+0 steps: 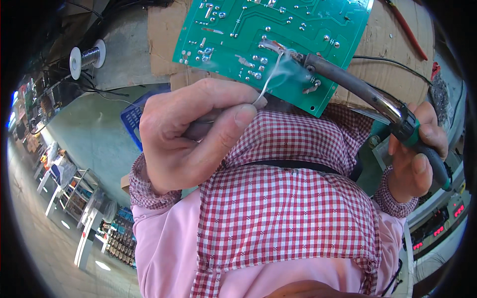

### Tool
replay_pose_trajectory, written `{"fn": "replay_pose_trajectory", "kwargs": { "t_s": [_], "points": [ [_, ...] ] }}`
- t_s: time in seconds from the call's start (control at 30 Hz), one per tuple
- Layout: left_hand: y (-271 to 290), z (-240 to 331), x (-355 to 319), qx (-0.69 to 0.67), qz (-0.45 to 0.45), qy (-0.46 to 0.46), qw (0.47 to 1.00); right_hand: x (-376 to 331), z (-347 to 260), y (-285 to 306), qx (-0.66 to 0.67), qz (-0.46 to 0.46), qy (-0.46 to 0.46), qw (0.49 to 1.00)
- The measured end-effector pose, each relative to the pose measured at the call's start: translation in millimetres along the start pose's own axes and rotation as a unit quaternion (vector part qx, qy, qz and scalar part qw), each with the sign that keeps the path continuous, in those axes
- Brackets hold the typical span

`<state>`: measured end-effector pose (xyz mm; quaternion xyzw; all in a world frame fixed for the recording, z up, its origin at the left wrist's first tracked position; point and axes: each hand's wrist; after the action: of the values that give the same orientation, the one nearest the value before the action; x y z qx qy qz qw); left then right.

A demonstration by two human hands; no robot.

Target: The recorder is soldering electronic components and wires onto a printed circuit board at a workbench station.

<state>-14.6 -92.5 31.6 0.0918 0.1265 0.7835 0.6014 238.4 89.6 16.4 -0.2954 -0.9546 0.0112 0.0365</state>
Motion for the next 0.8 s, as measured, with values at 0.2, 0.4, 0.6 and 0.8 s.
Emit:
{"fn": "replay_pose_trajectory", "kwargs": {
  "t_s": [0.2, 0.4, 0.6, 0.8],
  "points": [
    [3, 4, 3, 0.038, -0.008, 0.001, 0.999, -1, 0, 5, -0.004, -0.009, 0.0, 1.0],
    [7, -5, -7, 0.077, 0.029, -0.118, 0.99, -2, 4, 5, 0.0, -0.018, 0.005, 1.0],
    [6, -8, -18, 0.061, 0.082, -0.176, 0.979, -3, 3, 4, 0.002, -0.005, 0.002, 1.0],
    [3, -13, -21, 0.058, 0.121, -0.191, 0.972, -3, 4, -2, 0.0, 0.009, 0.011, 1.0]
  ]
}}
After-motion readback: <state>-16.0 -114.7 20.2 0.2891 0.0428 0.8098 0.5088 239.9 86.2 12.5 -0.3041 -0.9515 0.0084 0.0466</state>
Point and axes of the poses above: each hand's wrist, its own x-axis towards the middle knuckle, its own y-axis out of the back of the hand, z = x × y, and after that the axes turned 5 degrees about -y, right-handed
